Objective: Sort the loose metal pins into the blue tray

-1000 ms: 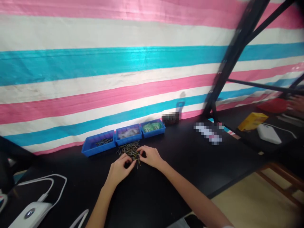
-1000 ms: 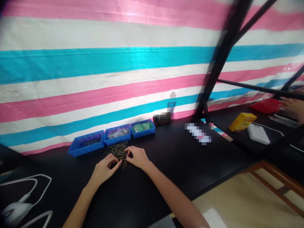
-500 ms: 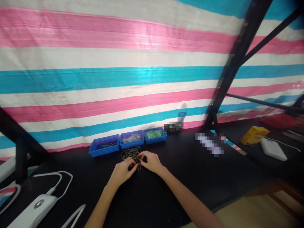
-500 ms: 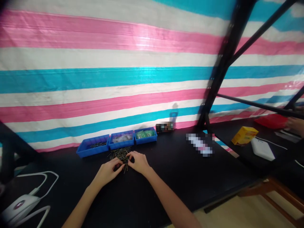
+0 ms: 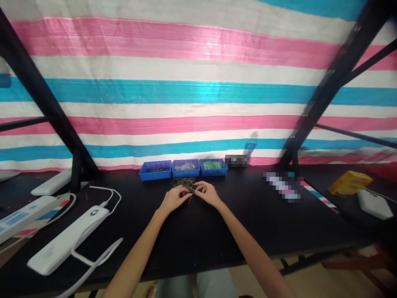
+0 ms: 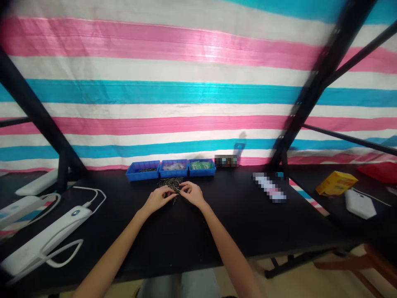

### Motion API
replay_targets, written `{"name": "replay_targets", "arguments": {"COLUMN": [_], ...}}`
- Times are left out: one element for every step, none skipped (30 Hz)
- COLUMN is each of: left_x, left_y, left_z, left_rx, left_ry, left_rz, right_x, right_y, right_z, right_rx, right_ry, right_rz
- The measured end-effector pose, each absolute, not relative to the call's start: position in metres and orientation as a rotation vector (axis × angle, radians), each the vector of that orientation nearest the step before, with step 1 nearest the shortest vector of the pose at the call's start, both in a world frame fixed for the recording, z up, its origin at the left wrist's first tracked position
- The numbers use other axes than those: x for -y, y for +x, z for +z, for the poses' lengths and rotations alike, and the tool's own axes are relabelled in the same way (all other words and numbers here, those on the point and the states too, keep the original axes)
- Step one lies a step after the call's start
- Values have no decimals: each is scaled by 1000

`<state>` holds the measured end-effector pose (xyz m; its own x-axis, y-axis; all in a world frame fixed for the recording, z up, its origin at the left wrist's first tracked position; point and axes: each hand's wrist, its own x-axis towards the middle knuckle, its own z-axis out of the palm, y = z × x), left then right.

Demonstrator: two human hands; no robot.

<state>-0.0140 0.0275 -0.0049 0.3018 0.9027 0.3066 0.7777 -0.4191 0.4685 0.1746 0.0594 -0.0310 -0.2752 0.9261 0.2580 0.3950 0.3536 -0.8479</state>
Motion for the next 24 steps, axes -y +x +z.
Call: {"name": "replay_targets", "arguments": {"left_x": [-29,-30,-32,-34,-35,-37,-38,-39,-39,-39,-40,-40,-40,-39,-39,-39,-38,-37,-36,-35,-35,-34,-33,-32], "left_y": [-15,-15,-15,-15,-15,-14,-14,-13,-11,-10,-9,-8,-8,-7,-6,-5,-5,-4,-3,-3,-2,-1,-1,-1], "left_z": [-7,-9,-11,-13,-14,-15,-16,-16,-16,-16,-16,-16,-15,-15,-15,-14,-13,-12,-11,-9,-8,-6,-4,-3], "left_rx": [-1540,-1534,-1521,-1500,-1468,-1426,-1376,-1324,-1278,-1243,-1222,-1213,-1209,-1209,-1210,-1212,-1217,-1224,-1232,-1239,-1241,-1240,-1236,-1224], "left_ry": [2311,2284,2258,2232,2206,2178,2141,2099,2057,2019,1988,1965,1949,1937,1919,1900,1878,1856,1834,1813,1797,1783,1773,1767], "left_rz": [814,847,884,930,984,1043,1108,1169,1220,1259,1283,1296,1300,1298,1300,1303,1307,1311,1314,1313,1307,1298,1285,1262], "right_x": [-59,-58,-57,-56,-56,-55,-55,-55,-55,-55,-55,-54,-54,-53,-52,-51,-50,-49,-48,-47,-45,-44,-42,-41], "right_y": [174,174,174,173,173,172,172,171,171,170,169,168,166,165,163,162,160,159,158,158,157,157,157,157], "right_z": [-32,-32,-32,-32,-31,-30,-29,-28,-28,-28,-28,-28,-29,-29,-29,-29,-28,-26,-23,-19,-16,-12,-8,-6], "right_rx": [1815,1796,1778,1761,1745,1730,1715,1701,1688,1677,1666,1657,1647,1635,1622,1608,1593,1580,1564,1548,1528,1493,1463,1440], "right_ry": [-1143,-1124,-1104,-1084,-1064,-1046,-1030,-1016,-1004,-992,-983,-975,-970,-968,-968,-968,-967,-963,-958,-953,-949,-950,-949,-952], "right_rz": [884,906,926,943,959,972,985,997,1010,1023,1035,1048,1059,1068,1075,1082,1090,1097,1106,1112,1117,1126,1125,1121]}}
